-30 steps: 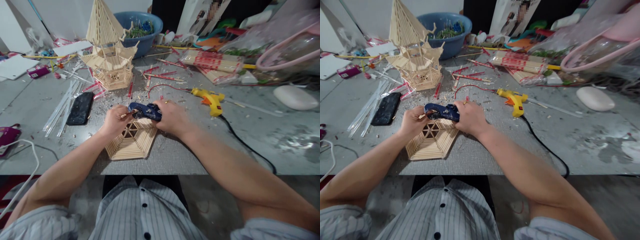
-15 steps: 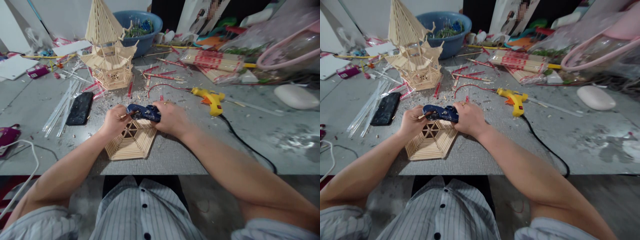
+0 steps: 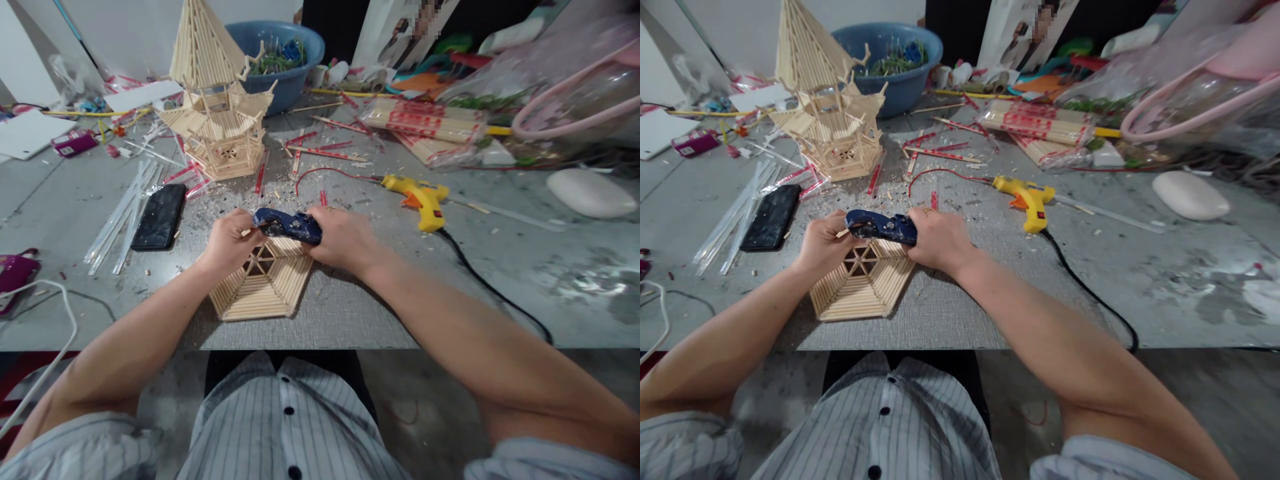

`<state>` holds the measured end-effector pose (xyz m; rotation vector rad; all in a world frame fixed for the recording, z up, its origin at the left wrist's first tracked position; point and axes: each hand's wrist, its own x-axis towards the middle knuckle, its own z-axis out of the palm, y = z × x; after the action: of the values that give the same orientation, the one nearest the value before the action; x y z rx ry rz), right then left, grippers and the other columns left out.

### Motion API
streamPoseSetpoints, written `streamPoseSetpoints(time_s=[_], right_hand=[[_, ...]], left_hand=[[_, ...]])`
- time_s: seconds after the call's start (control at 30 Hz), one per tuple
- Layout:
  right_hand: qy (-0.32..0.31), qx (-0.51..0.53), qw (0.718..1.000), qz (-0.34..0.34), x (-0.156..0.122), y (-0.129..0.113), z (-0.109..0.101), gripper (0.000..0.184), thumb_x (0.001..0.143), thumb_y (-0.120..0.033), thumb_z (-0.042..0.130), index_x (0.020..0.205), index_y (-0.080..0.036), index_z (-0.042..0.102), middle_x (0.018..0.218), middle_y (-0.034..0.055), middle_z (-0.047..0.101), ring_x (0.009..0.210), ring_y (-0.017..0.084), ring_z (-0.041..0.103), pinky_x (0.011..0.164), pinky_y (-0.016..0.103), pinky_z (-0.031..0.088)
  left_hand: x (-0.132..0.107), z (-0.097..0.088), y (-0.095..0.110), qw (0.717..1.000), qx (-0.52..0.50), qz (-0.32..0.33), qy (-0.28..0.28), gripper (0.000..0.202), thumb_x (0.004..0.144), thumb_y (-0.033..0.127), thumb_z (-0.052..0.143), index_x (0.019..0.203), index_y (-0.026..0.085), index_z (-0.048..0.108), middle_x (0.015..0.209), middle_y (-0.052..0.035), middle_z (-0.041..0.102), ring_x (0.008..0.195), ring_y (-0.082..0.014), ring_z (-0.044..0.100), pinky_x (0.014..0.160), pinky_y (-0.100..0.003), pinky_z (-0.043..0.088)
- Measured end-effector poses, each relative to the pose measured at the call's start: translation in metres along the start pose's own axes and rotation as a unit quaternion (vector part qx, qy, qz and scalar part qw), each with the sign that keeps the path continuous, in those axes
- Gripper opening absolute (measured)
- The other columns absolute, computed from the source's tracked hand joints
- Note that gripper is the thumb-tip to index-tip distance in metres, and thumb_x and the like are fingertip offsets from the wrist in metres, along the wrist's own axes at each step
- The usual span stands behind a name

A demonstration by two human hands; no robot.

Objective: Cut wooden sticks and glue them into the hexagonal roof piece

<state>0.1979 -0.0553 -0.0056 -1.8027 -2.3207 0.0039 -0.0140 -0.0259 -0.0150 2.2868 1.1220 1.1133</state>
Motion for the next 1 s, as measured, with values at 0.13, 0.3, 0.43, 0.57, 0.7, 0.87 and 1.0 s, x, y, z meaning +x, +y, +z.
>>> streamPoseSetpoints(time_s=[0.13,0.3,0.43,0.57,0.7,0.87,1.0], right_hand=[[-0.007,-0.005,1.000,0.007,-0.0004,-0.0009,-0.0016,0.034,0.076,-0.032,0.053,0.106,-0.016,0.060,0.099,0.0121,0.070,0.085,0.028,0.064,0.061,0.033,0.037],[-0.007,-0.012,1.000,0.011,-0.0001,-0.0012,-0.0018,0.034,0.076,-0.033,0.053,0.105,-0.016,0.061,0.097,0.0121,0.070,0.082,0.027,0.064,0.060,0.033,0.036],[-0.006,-0.015,1.000,0.015,0.0001,-0.0002,-0.0011,0.035,0.076,-0.035,0.054,0.105,-0.017,0.062,0.095,0.0122,0.070,0.080,0.027,0.064,0.060,0.033,0.035],[0.002,-0.017,1.000,0.015,0.0006,0.0020,0.0011,0.034,0.075,-0.035,0.055,0.102,-0.017,0.062,0.092,0.0114,0.070,0.076,0.025,0.064,0.059,0.032,0.035],[0.009,-0.021,1.000,0.021,0.0003,0.0013,0.0027,0.032,0.074,-0.036,0.056,0.099,-0.017,0.064,0.087,0.0112,0.071,0.074,0.025,0.064,0.059,0.032,0.035],[0.015,-0.021,0.999,0.046,0.0014,-0.0011,0.0035,0.033,0.075,-0.038,0.055,0.099,-0.018,0.065,0.087,0.0111,0.071,0.077,0.027,0.064,0.060,0.033,0.036],[0.060,0.022,0.997,0.053,0.0049,0.0074,0.0051,0.045,0.077,-0.036,0.053,0.117,-0.017,0.059,0.100,0.0124,0.069,0.089,0.029,0.063,0.067,0.035,0.040]], left_hand=[[0.0002,-0.0012,0.0020,1.000,0.006,-0.011,-0.009,0.019,0.074,0.020,0.061,0.055,0.017,0.059,0.063,0.0004,0.058,0.060,-0.0095,0.053,0.055,-0.023,0.040],[0.0008,-0.0018,0.0050,1.000,-0.006,-0.014,-0.013,0.018,0.075,0.020,0.059,0.057,0.017,0.061,0.059,0.0011,0.054,0.060,-0.0098,0.053,0.055,-0.023,0.040],[0.0009,-0.0014,0.0052,1.000,-0.011,-0.023,-0.011,0.018,0.076,0.022,0.060,0.059,0.017,0.063,0.059,0.0007,0.056,0.061,-0.0103,0.054,0.057,-0.024,0.041],[0.0011,-0.0016,0.0033,1.000,-0.018,-0.018,-0.009,0.023,0.078,0.027,0.060,0.058,0.017,0.062,0.057,0.0013,0.055,0.060,-0.0099,0.053,0.055,-0.023,0.039],[0.0007,-0.0003,0.0025,0.999,-0.019,-0.025,-0.007,0.024,0.078,0.029,0.062,0.057,0.017,0.062,0.057,0.0014,0.055,0.059,-0.0097,0.053,0.055,-0.023,0.040],[0.0000,0.0036,0.0067,0.997,-0.062,-0.039,-0.008,0.018,0.078,0.032,0.064,0.068,0.018,0.071,0.066,-0.0008,0.063,0.064,-0.0106,0.058,0.059,-0.023,0.046],[0.0025,0.0028,0.0075,0.997,-0.065,-0.052,-0.008,0.020,0.080,0.034,0.061,0.072,0.020,0.073,0.067,-0.0017,0.069,0.062,-0.0099,0.060,0.061,-0.022,0.048]])
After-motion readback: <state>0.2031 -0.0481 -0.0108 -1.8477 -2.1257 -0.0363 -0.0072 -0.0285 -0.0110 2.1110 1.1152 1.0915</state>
